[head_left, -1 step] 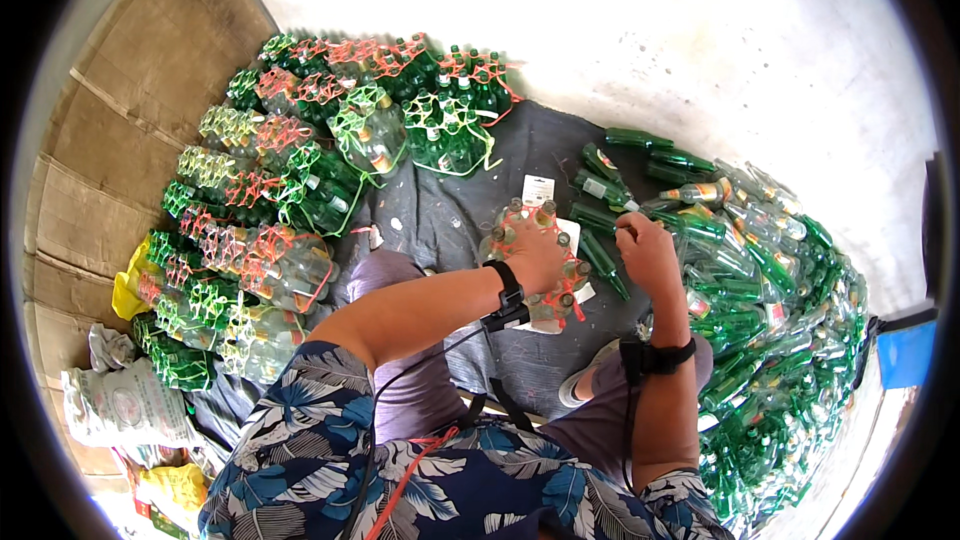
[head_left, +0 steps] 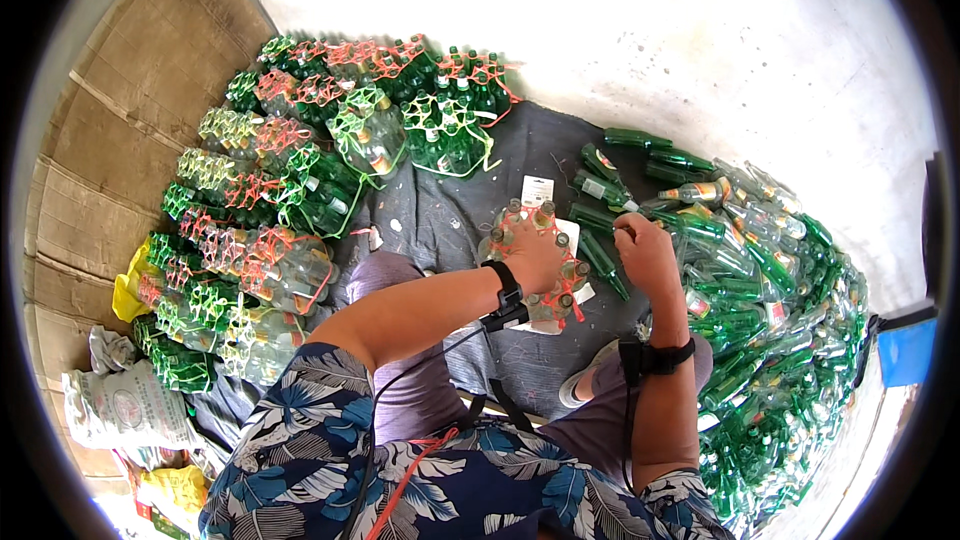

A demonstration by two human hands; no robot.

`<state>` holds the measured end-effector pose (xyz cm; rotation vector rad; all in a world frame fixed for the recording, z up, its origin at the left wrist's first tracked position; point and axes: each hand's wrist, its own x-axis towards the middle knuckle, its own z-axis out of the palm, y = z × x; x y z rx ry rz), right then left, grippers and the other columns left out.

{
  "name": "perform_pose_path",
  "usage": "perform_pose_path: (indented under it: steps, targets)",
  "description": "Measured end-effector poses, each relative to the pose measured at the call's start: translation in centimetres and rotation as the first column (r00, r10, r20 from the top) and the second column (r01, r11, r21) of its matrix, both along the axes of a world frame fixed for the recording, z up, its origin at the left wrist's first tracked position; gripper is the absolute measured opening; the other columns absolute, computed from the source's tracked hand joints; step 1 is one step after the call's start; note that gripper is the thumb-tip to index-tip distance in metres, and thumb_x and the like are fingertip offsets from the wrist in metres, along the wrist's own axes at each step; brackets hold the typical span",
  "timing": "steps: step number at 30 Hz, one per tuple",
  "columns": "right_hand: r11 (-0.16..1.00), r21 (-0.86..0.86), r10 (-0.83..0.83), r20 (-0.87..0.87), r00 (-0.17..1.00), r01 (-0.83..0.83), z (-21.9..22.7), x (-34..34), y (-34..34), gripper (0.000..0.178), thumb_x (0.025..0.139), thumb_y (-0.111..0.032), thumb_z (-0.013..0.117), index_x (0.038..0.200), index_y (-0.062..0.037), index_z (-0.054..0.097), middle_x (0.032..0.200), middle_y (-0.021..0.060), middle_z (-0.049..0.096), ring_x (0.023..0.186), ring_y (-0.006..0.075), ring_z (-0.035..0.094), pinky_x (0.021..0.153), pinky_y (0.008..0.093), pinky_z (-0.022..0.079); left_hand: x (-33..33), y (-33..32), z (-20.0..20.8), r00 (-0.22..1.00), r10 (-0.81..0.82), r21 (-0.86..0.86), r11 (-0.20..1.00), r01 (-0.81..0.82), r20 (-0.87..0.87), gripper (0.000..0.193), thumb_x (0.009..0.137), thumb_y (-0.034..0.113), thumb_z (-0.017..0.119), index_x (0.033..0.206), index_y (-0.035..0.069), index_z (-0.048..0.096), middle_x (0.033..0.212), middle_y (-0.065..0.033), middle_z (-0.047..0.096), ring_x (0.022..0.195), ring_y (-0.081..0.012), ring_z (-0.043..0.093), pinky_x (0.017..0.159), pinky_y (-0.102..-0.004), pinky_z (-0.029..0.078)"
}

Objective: The person sits on a tarp and unties a bundle of green glass bottles. They then pick up individual bottles, place them into a white styrofoam tray, and tie them together using a red string.

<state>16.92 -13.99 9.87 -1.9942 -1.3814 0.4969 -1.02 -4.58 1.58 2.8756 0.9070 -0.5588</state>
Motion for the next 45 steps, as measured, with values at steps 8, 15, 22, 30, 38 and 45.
perform_pose_path:
  steps: [8,15,22,30,38,45]
  targets:
    - [1.0,0.003,0.016,0.014,1.0,-0.016,-0.2,-0.7,0.0,0.019,0.092,-0.016,0.061,0.103,-0.0029,0.07,0.094,0.0212,0.071,0.091,0.0413,0.069,0.081,0.0455,0.054,-0.5,1.7,-0.7,0.997,-0.043,-0.108,0.993,0.05,0.07,0.065,0.078,0.067,0.071,0.115,0.015,0.078,0.118,-0.0122,0.07,0.125,-0.0429,0.055,0.105,-0.0667,0.035]
    - [0.998,-0.003,0.057,-0.007,0.998,-0.057,-1.0,-1.1,0.3,0.019,0.092,-0.016,0.062,0.103,-0.0029,0.07,0.091,0.0209,0.071,0.089,0.0404,0.069,0.079,0.0445,0.054,-0.3,1.4,-1.0,0.998,-0.041,-0.066,0.997,0.044,0.051,0.066,0.078,0.067,0.069,0.111,0.011,0.079,0.122,-0.0135,0.069,0.122,-0.0415,0.056,0.104,-0.0627,0.037]
    - [0.997,-0.016,0.08,-0.009,0.997,-0.08,-0.8,-1.4,0.4,0.018,0.091,-0.014,0.061,0.101,-0.002,0.071,0.09,0.0206,0.071,0.087,0.0393,0.069,0.078,0.0431,0.054,1.0,0.4,-0.3,0.993,-0.017,0.033,0.999,0.021,-0.115,0.062,0.08,0.061,0.068,0.119,0.014,0.077,0.125,-0.0104,0.068,0.123,-0.0393,0.056,0.102,-0.0601,0.04]
    - [0.997,-0.011,0.078,-0.021,0.997,-0.078,-0.5,-1.7,0.5,0.018,0.091,-0.015,0.062,0.1,-0.0024,0.071,0.091,0.0219,0.071,0.088,0.0407,0.069,0.079,0.0432,0.055,2.1,1.7,-0.6,0.979,-0.015,-0.122,0.992,-0.01,-0.204,0.057,0.079,0.052,0.072,0.123,0.015,0.075,0.123,-0.0059,0.068,0.12,-0.0365,0.057,0.075,-0.0457,0.053]
    - [0.997,-0.051,0.057,-0.032,0.998,-0.058,-1.6,-1.5,0.6,0.019,0.09,-0.015,0.062,0.1,-0.0018,0.071,0.09,0.022,0.071,0.087,0.0402,0.07,0.079,0.0428,0.055,2.4,2.9,-1.1,0.974,-0.103,-0.15,0.986,0.073,-0.202,0.046,0.078,0.052,0.073,0.106,0.016,0.081,0.103,-0.0055,0.076,0.095,-0.0281,0.073,0.086,-0.0422,0.054]
    - [0.995,-0.084,0.041,-0.077,0.996,-0.048,-3.0,-1.1,0.5,0.019,0.09,-0.013,0.062,0.101,-0.0003,0.071,0.088,0.0203,0.072,0.081,0.0355,0.071,0.075,0.0393,0.055,3.9,3.1,-1.9,0.913,-0.059,-0.152,0.988,-0.003,-0.403,0.031,0.074,0.036,0.073,0.099,0.02,0.08,0.087,0.0016,0.072,0.08,-0.0191,0.071,0.064,-0.0411,0.052]
